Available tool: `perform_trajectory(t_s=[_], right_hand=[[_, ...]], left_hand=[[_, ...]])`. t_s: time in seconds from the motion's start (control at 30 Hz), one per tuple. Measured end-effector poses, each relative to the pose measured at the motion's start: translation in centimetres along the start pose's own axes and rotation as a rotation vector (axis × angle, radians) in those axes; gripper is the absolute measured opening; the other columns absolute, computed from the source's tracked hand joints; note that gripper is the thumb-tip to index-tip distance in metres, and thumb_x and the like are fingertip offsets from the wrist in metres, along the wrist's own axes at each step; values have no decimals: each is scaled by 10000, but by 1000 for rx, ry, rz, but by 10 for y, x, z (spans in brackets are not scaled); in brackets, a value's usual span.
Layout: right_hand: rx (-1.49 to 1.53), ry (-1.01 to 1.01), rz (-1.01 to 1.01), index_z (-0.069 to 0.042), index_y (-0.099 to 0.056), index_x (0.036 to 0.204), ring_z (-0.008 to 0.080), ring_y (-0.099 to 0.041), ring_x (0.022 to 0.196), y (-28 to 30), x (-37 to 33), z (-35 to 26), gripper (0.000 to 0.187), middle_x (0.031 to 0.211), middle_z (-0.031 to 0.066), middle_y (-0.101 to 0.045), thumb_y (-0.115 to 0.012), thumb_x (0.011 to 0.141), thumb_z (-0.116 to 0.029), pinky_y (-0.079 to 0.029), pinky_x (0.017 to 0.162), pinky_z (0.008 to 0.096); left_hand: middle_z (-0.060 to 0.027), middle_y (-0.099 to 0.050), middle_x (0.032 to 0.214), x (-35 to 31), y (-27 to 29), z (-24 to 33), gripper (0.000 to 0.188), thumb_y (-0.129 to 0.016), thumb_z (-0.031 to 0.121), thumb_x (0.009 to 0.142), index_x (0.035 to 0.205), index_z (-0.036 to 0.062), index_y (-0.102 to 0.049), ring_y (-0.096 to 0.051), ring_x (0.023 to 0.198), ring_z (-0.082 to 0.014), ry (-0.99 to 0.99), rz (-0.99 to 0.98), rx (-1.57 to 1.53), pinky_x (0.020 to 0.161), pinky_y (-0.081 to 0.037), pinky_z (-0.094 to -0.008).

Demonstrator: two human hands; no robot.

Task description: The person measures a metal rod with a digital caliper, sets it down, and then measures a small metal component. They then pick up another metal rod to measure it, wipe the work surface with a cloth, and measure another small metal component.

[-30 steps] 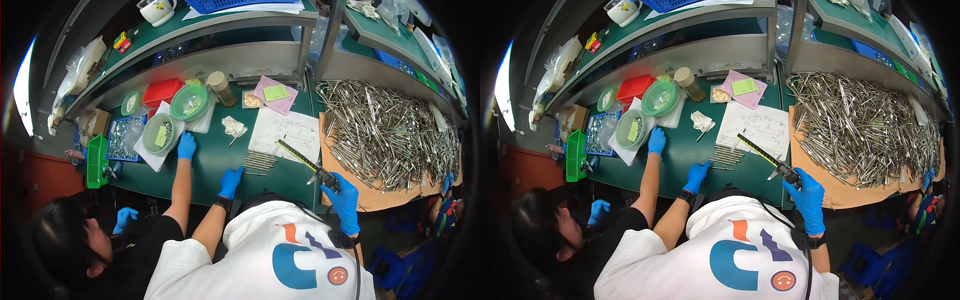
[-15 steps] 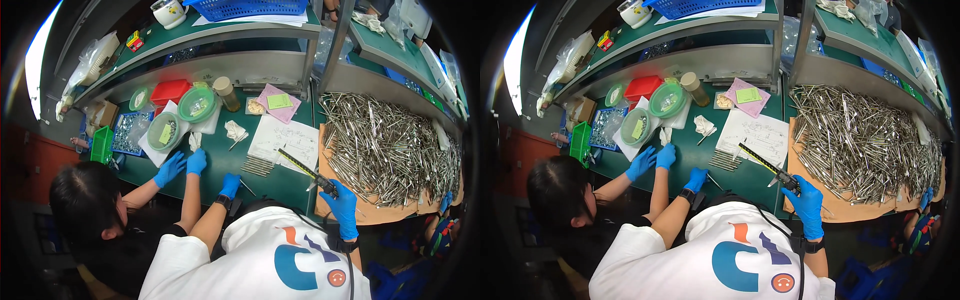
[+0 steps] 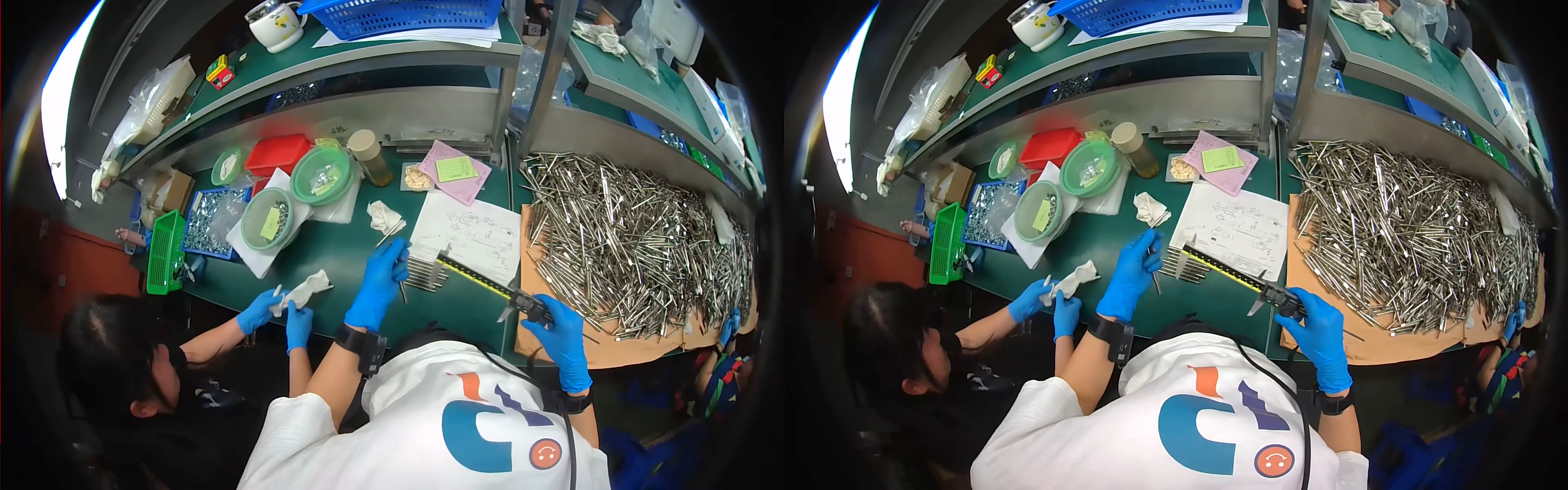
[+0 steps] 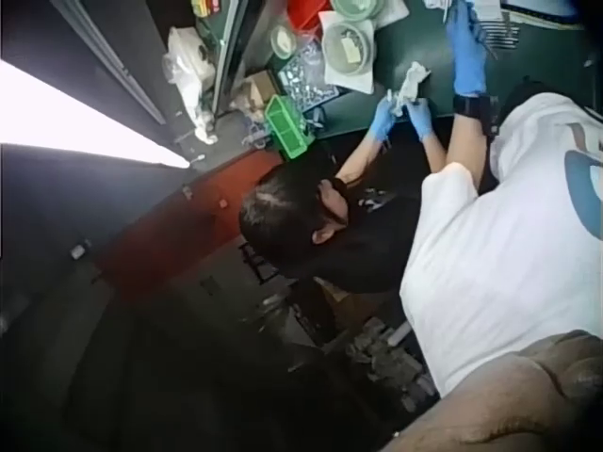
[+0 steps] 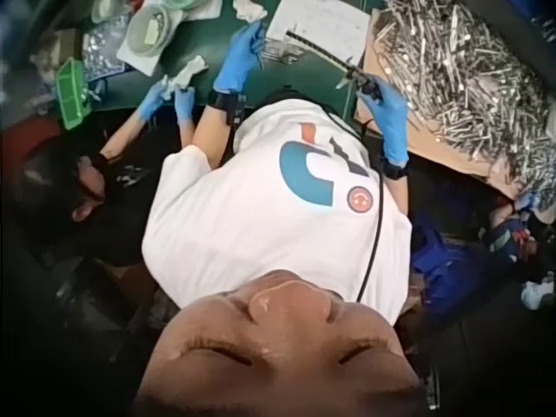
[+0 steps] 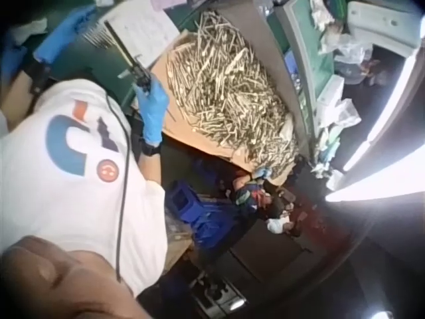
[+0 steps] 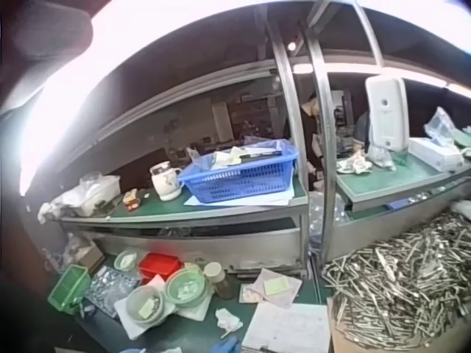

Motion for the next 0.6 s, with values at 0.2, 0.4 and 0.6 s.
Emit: perform_trajectory(t_s=[0.2,0.4,0.6], right_hand=[[-50,-39,-5,-55,-618,1092,155,-573,581,-8,-2,-15,469,849,79,-650,-803,666,-117,-468,543,244],[-243,157,33,-80,-624,1082,205,-595,588,-9,6,-41,469,842,86,-651,-806,668,-204,-472,536,280],[-352,159,-31,-110,-619,1099,248,-621,620,-23,21,-78,485,853,91,-658,-788,685,-297,-482,547,304]], left_hand=[[44,-476,615,-44,-68,26,153,-600,197,906,884,47,-617,-361,480,-18,72,-45,517,434,-250,-199],[37,-512,649,-55,-76,35,152,-614,187,891,872,37,-638,-382,506,-26,0,-138,859,451,-278,-195],[36,-556,745,-61,-94,6,161,-610,163,888,953,22,-653,-426,634,-34,92,-200,801,572,-352,-185]])
Point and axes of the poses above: each hand's wrist, its own x-axis towards the middle knuckle, its own y-axis out of the back of the hand, z = x × y, the point moved 8 cm from there along x, towards the middle knuckle
